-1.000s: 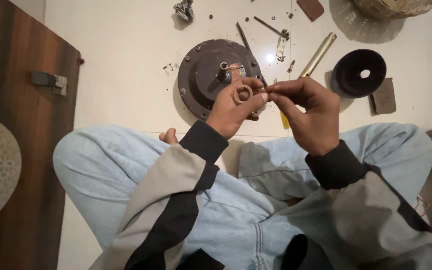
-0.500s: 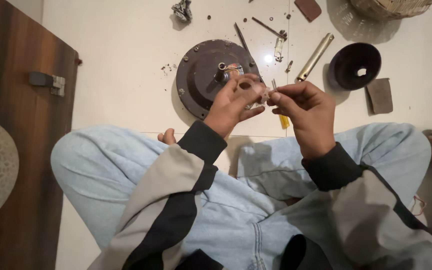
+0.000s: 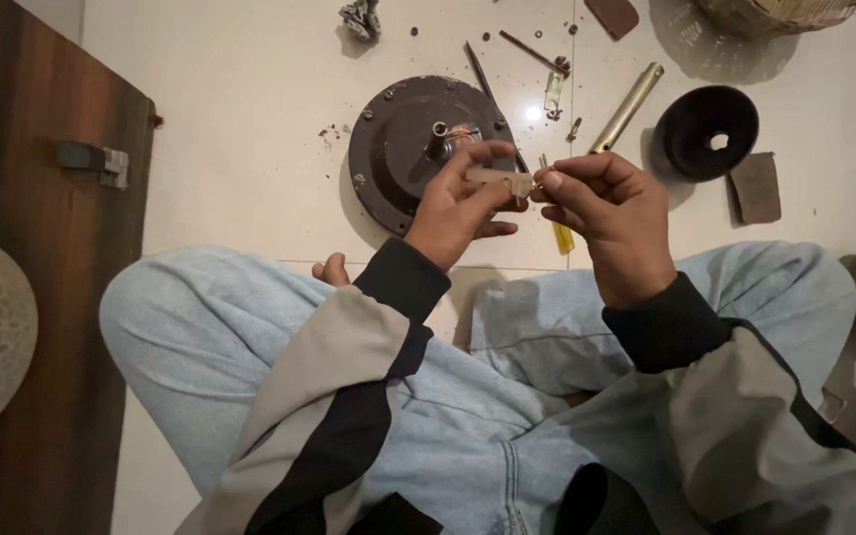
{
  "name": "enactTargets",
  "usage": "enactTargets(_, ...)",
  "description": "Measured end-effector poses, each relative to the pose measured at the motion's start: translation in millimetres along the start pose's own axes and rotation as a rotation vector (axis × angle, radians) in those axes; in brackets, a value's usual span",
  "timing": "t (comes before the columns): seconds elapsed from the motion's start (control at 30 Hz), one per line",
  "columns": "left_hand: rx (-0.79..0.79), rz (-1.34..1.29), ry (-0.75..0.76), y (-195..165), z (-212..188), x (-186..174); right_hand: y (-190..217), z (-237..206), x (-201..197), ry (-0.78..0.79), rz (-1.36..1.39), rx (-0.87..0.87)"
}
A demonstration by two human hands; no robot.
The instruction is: The person sits on the floor and uses a screwdriver to adjust a small white plastic electrical component. They then pick up a sanding block and rub it against the component before continuing to adjust it with the screwdriver.
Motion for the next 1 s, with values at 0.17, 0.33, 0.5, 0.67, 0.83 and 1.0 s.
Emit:
enactTargets(0.17, 0.040, 0.082, 0.026, -6.5, -1.7, 4.2, -1.0, -0.2, -4.0, -0.024, 0.017, -0.002)
enactTargets(0.33, 0.017, -0.014, 0.067, -9.6, -5.7, 9.1, 8.5, -0.5, -1.7, -0.010, -0.005, -0.041)
enactTargets(0.5, 0.003, -0.200, 0.066, -8.3, -5.2, 9.6, 19.5, -3.9, 8.9, 0.030, -0.093, -0.047)
enactTargets(0.67, -0.008, -0.321, 0.106, -6.3, -6.5, 12.6, 30.5, -5.3, 25.7, 0.125, -0.153, -0.083)
enactTargets(0.83, -0.046, -0.363, 0.107, -4.3, -9.9, 15.0, 34.7, -4.1, 35.1, 0.170, -0.141, -0.103)
enactTargets(1.0, -0.001, -0.385, 0.107, -7.7, -9.0, 15.1, 33.7, -1.6, 40.8, 0.192, -0.140, -0.109)
Point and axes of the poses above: each hand's wrist, its own z-axis towards the middle knuckle, its own x-axis out of the palm, y = z × x, the point moved 9 cm from there along z, towards the middle knuckle, and after that the axes turned 12 degrees about y, right-handed, at the moved point
